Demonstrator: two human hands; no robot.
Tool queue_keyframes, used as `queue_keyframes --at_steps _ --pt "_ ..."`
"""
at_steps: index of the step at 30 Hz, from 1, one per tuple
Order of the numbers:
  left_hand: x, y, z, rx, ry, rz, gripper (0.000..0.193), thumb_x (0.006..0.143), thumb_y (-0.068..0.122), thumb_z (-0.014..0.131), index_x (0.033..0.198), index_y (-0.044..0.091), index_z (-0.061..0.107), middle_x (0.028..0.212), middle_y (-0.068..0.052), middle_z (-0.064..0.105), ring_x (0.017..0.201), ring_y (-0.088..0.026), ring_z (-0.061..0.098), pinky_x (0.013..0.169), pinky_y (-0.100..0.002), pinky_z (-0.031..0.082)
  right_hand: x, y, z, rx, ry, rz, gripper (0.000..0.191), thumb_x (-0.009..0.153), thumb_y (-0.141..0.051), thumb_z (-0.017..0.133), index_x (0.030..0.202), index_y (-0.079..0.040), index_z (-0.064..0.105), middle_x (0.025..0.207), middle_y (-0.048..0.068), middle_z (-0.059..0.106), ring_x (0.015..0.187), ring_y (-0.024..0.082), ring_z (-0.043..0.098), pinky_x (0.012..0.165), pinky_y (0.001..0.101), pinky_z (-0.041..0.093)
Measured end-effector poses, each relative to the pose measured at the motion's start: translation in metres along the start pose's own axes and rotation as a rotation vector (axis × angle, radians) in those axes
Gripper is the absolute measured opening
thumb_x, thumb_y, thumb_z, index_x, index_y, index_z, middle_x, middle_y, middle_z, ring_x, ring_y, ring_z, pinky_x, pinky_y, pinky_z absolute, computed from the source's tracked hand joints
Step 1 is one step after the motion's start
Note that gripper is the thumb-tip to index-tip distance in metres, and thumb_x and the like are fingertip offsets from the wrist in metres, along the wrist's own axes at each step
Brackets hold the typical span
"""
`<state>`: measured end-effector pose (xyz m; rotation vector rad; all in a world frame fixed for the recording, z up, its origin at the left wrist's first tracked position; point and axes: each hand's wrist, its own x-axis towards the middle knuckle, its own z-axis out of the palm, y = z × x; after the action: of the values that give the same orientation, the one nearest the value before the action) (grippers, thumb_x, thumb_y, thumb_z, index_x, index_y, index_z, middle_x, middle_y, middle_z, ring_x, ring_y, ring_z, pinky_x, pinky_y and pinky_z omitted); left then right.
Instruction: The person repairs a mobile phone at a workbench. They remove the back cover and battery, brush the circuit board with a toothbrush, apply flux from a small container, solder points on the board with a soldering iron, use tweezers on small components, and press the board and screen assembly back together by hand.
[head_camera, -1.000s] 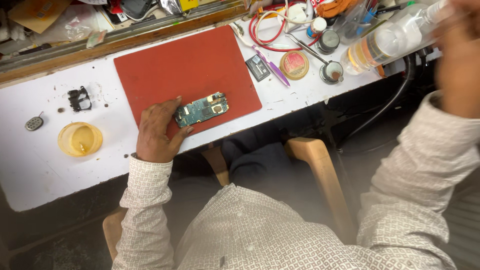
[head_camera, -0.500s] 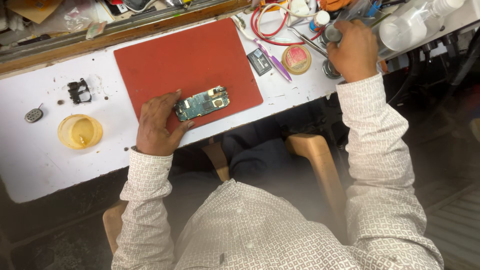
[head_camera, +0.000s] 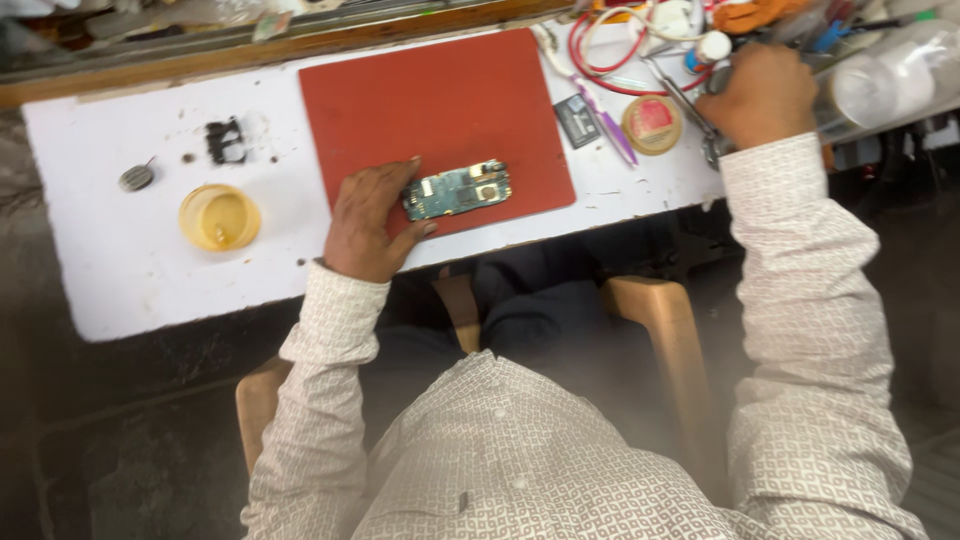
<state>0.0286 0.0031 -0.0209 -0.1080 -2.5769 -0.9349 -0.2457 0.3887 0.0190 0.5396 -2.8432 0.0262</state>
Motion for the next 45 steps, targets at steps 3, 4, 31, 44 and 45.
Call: queue_keyframes --at_steps 3,4,31,44,45 --pt "-0.002 -0.003 0.0 -0.024 0.015 -0.006 0.078 0.073 0.019 0.091 0.143 0.007 0.057 0.131 -0.014 0.064 0.121 -0.035 0.058 0.108 -0.046 0.047 -0.003 0.011 0.002 0.05 0.052 -0.07 0.046 0.071 -0.032 0.092 0.106 -0.005 0.079 0.094 0.02 0.074 0.082 0.038 0.071 0.076 0.0479 0.057" --pt "-0.002 -0.003 -0.001 -0.031 0.017 -0.013 0.079 0.073 0.018 0.091 0.143 0.007 0.057 0.133 -0.014 0.064 0.122 -0.035 0.057 0.108 -0.046 0.047 -0.004 0.015 0.002 0.056 0.095 -0.112 0.043 0.072 -0.029 0.091 0.105 -0.005 0.08 0.094 0.018 0.075 0.083 0.036 0.072 0.077 0.0463 0.058" --pt "-0.016 -0.038 0.002 -0.952 0.368 -0.21 0.049 0.109 0.015 0.06 0.152 0.0 0.044 0.148 -0.011 0.052 0.124 -0.017 0.054 0.116 -0.034 0.046 -0.071 -0.306 -0.034 0.686 -0.083 -0.502 0.042 0.075 -0.024 0.088 0.111 -0.005 0.074 0.095 0.013 0.063 0.085 0.031 0.067 0.073 0.0418 0.055" --pt "-0.011 -0.007 -0.011 -0.163 0.119 -0.03 0.052 0.08 0.012 0.085 0.129 0.01 0.069 0.141 -0.018 0.055 0.124 -0.035 0.055 0.106 -0.045 0.047 -0.083 -0.214 -0.056 1.305 -0.005 -0.187 0.02 0.107 -0.011 0.07 0.122 0.004 0.072 0.106 0.005 0.066 0.086 0.011 0.066 0.077 0.0232 0.054" --pt "-0.009 -0.005 -0.011 -0.131 0.114 -0.034 0.048 0.081 0.012 0.085 0.126 0.011 0.07 0.14 -0.016 0.058 0.123 -0.035 0.056 0.106 -0.044 0.048 -0.089 -0.201 -0.057 1.344 0.019 -0.176 0.02 0.108 -0.009 0.071 0.123 0.005 0.071 0.107 0.006 0.065 0.085 0.011 0.066 0.08 0.0237 0.054"
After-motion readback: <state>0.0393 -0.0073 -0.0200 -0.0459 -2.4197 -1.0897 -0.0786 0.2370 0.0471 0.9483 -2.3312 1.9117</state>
